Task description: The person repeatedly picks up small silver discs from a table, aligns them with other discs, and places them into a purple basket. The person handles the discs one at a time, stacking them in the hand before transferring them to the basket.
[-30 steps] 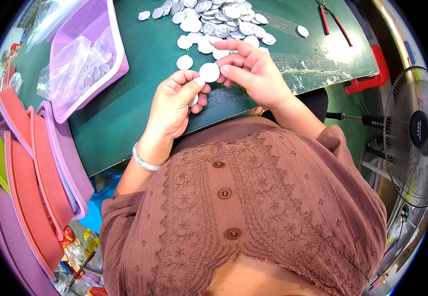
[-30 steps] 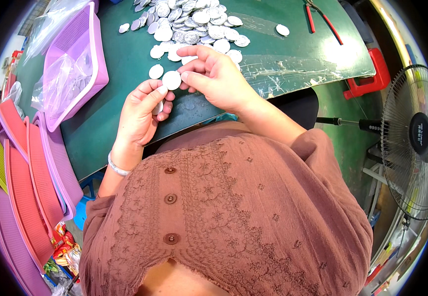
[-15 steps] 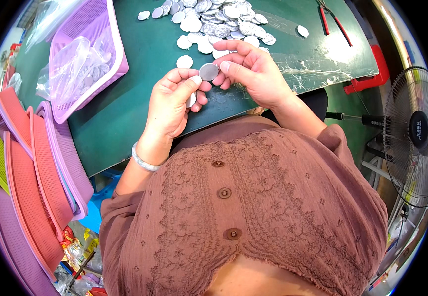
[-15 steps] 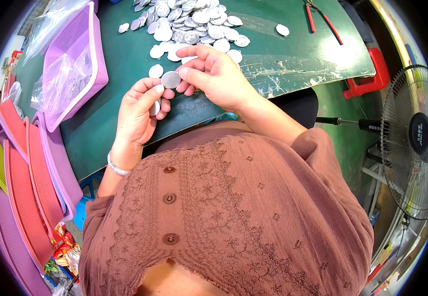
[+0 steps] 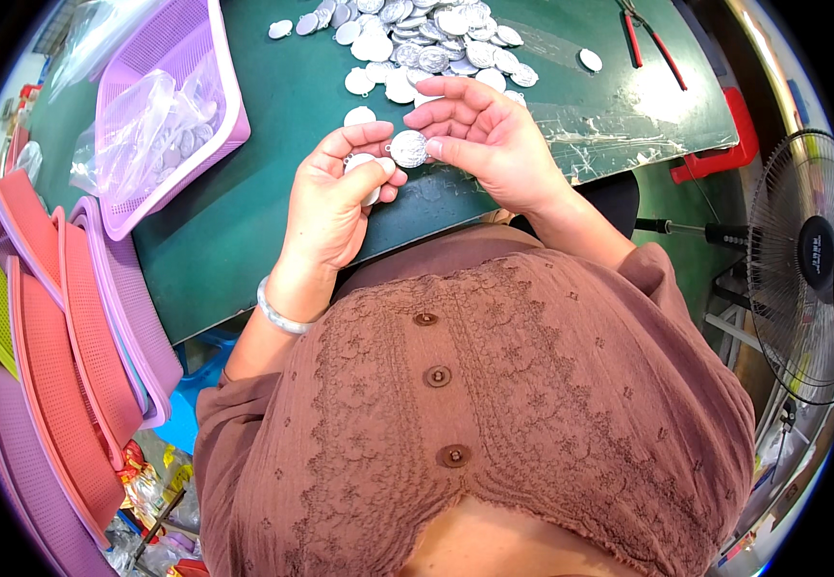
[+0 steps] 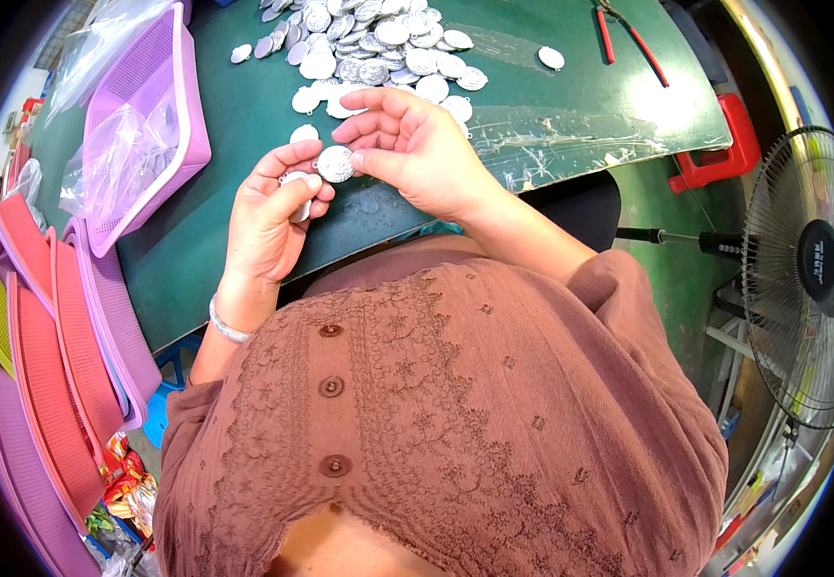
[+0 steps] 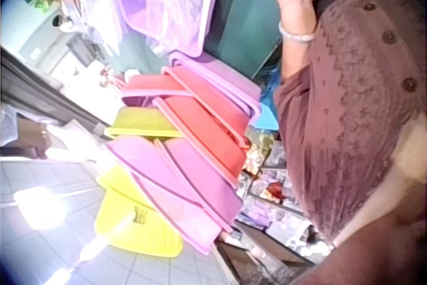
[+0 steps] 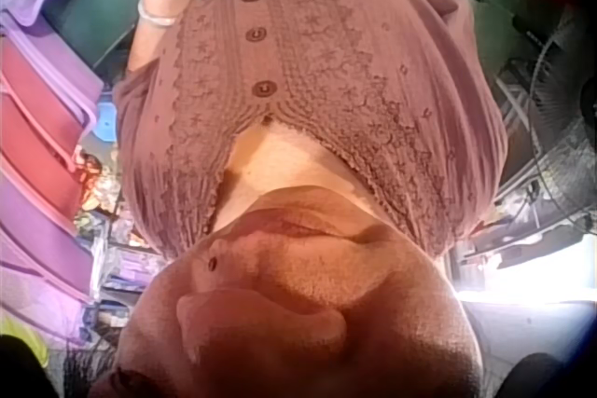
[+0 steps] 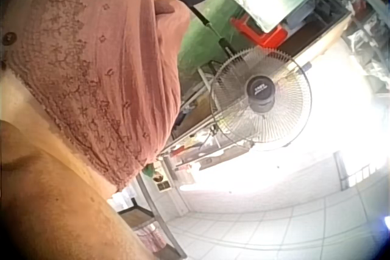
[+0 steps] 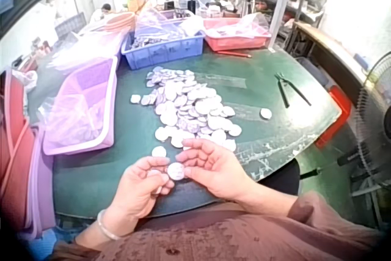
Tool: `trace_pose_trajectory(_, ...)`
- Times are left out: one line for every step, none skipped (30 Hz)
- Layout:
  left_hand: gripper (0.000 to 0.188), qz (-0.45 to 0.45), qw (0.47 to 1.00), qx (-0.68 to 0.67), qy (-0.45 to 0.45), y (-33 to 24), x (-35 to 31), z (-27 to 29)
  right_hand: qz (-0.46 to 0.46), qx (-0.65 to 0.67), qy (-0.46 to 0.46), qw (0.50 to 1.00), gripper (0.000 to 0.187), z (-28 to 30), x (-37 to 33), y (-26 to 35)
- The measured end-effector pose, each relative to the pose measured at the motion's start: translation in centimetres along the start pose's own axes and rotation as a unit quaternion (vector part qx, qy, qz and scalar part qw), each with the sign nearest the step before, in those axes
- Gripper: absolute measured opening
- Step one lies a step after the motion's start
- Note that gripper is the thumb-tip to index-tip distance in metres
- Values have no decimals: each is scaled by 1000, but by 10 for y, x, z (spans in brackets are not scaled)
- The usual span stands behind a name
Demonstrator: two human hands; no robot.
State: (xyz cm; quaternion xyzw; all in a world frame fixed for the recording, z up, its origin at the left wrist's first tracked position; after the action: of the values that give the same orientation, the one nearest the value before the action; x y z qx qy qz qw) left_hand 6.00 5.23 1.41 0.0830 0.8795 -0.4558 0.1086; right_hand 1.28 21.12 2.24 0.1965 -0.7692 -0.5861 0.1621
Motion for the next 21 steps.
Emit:
trace_pose_trajectory(26, -2, 1000, 0, 0, 1, 0, 0, 2, 0, 0, 1000, 41, 0, 0, -1)
trace_pose_trajectory(26, -4, 1000, 0, 0, 1, 0, 0, 4, 1, 0, 1000, 41, -1, 0, -2)
trace_pose_trajectory(26, -6, 1000, 1, 0, 2, 1, 0, 6, 1, 0, 1000, 40, -1, 0, -2)
trace_pose_trajectory(26, 2, 1000, 9, 0, 2, 1, 1, -2, -7, 8, 1000, 40, -1, 0, -2)
trace_pose_trajectory(26, 10, 1000, 18, 1, 2, 1, 3, -10, -14, 16, 1000, 39, 1, -1, -1)
trace_pose_trajectory(26, 18, 999, 27, 2, 2, 1, 4, -18, -22, 23, 999, 39, 2, -1, -1)
trace_pose_trajectory(25, 28, 1000, 8, 7, 2, 1, 5, 32, -98, -4, 995, 37, 6, 1, -1)
trace_pose_trajectory(24, 38, 999, -11, 11, 1, 1, 7, 81, -174, -30, 981, 35, 11, 4, -3)
trace_pose_trajectory(23, 48, 998, -30, 15, 1, 2, 8, 129, -248, -56, 958, 33, 13, 6, -2)
trace_pose_trajectory(21, 58, 997, -57, 16, -1, 2, 9, 159, -350, -96, 918, 34, 15, 6, 3)
trace_pose_trajectory(20, 66, 994, -83, 16, -2, 2, 10, 184, -429, -94, 879, 35, 15, 8, 6)
trace_pose_trajectory(18, 75, 991, -110, 17, -3, 2, 10, 208, -504, -92, 833, 36, 17, 11, 8)
trace_pose_trajectory(16, 80, 988, -129, 5, -3, 2, 10, 230, -575, -88, 780, 38, 18, 14, 9)
trace_pose_trajectory(14, 84, 985, -148, -8, -2, 2, 10, 243, -601, -75, 758, 41, 17, 16, 8)
trace_pose_trajectory(13, 88, 982, -167, -20, -1, 3, 10, 251, -623, -75, 737, 40, 16, 18, 7)
trace_pose_trajectory(12, 89, 981, -171, -16, -1, 3, 11, 260, -644, -75, 715, 40, 15, 19, 4)
trace_pose_trajectory(11, 90, 981, -174, -12, 0, 3, 12, 268, -665, -75, 693, 40, 14, 19, 2)
trace_pose_trajectory(10, 91, 980, -177, -8, 0, 3, 13, 273, -669, -74, 687, 39, 13, 19, 3)
trace_pose_trajectory(11, 87, 985, -151, -19, -1, 3, 12, 277, -673, -72, 682, 39, 12, 19, 5)
trace_pose_trajectory(12, 84, 988, -125, -29, -3, 2, 9, 281, -678, -71, 675, 39, 12, 19, 6)
trace_pose_trajectory(13, 81, 991, -100, -40, -5, 1, 5, 287, -669, -75, 682, 39, 14, 19, 6)
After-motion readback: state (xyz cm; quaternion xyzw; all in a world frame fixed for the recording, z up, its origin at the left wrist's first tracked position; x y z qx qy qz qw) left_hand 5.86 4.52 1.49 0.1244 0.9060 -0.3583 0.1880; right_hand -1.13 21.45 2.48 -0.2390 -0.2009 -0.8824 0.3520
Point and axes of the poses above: each hand's wrist, its own x-axis towards the middle knuckle, its own z-axis out of the back of the hand, y = z × x, the point moved 2 cm from there along x, towards the middle knuckle, and after that the axes turned 6 degrees about -x, right-handed, at the moved point
